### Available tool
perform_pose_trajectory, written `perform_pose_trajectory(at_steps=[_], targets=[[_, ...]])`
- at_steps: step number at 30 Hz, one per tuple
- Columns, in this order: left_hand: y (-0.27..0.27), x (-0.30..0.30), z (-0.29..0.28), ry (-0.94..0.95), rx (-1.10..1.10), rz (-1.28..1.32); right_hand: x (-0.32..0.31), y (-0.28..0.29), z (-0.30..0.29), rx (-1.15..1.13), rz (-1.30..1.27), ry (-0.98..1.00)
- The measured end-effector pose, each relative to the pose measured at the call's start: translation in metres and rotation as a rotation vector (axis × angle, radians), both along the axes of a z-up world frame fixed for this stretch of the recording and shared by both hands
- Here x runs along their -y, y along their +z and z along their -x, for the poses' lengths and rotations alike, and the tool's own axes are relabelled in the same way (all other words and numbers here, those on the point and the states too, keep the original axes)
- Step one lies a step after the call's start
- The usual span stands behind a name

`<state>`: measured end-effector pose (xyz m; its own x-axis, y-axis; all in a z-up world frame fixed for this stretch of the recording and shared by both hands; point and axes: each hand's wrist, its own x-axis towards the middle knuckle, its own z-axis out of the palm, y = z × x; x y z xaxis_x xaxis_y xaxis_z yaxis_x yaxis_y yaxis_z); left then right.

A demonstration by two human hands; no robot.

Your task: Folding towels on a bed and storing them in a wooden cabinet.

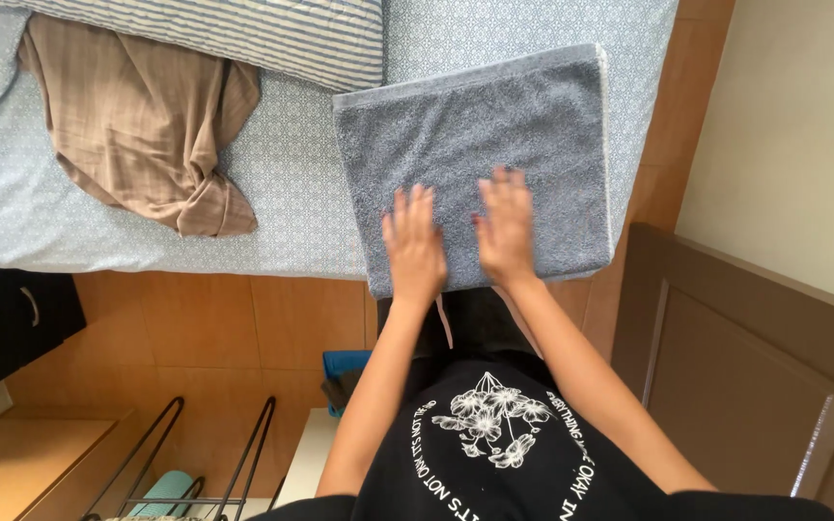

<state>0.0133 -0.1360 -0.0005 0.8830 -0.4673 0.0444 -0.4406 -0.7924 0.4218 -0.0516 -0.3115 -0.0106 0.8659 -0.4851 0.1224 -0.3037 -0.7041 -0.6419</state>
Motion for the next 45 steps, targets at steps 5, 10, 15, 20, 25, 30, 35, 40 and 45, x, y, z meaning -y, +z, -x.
perform_pose_trajectory(at_steps=[5,10,15,20,25,30,35,40,45], targets=[[-0.014,0.0,-0.067,-0.167,-0.23,-0.132,0.058,-0.012,-0.02,-0.334,0.076,0.281],[-0.038,-0.088,-0.09,0.247,-0.172,-0.223,0.14,-0.036,0.031,-0.453,0.227,-0.215],[-0.024,-0.02,-0.085,0.104,-0.076,-0.008,0.072,-0.015,-0.028,-0.224,0.198,-0.033],[-0.045,0.038,-0.11,-0.296,-0.024,-0.079,0.07,-0.031,-0.09,-0.247,0.178,0.478],[-0.014,-0.045,-0.171,0.066,-0.1,-0.343,0.164,0.042,-0.092,-0.665,0.178,0.097],[-0.025,-0.031,-0.138,0.242,-0.022,-0.294,0.143,-0.025,-0.047,-0.274,0.259,-0.076],[-0.039,0.035,-0.071,-0.216,-0.083,-0.057,0.056,-0.037,-0.031,-0.28,0.089,0.366],[-0.043,-0.06,-0.089,0.154,-0.148,-0.284,0.153,-0.04,0.042,-0.439,0.261,0.016],[-0.05,-0.156,-0.073,0.419,-0.096,-0.349,0.224,-0.06,0.138,-0.458,0.238,-0.383]])
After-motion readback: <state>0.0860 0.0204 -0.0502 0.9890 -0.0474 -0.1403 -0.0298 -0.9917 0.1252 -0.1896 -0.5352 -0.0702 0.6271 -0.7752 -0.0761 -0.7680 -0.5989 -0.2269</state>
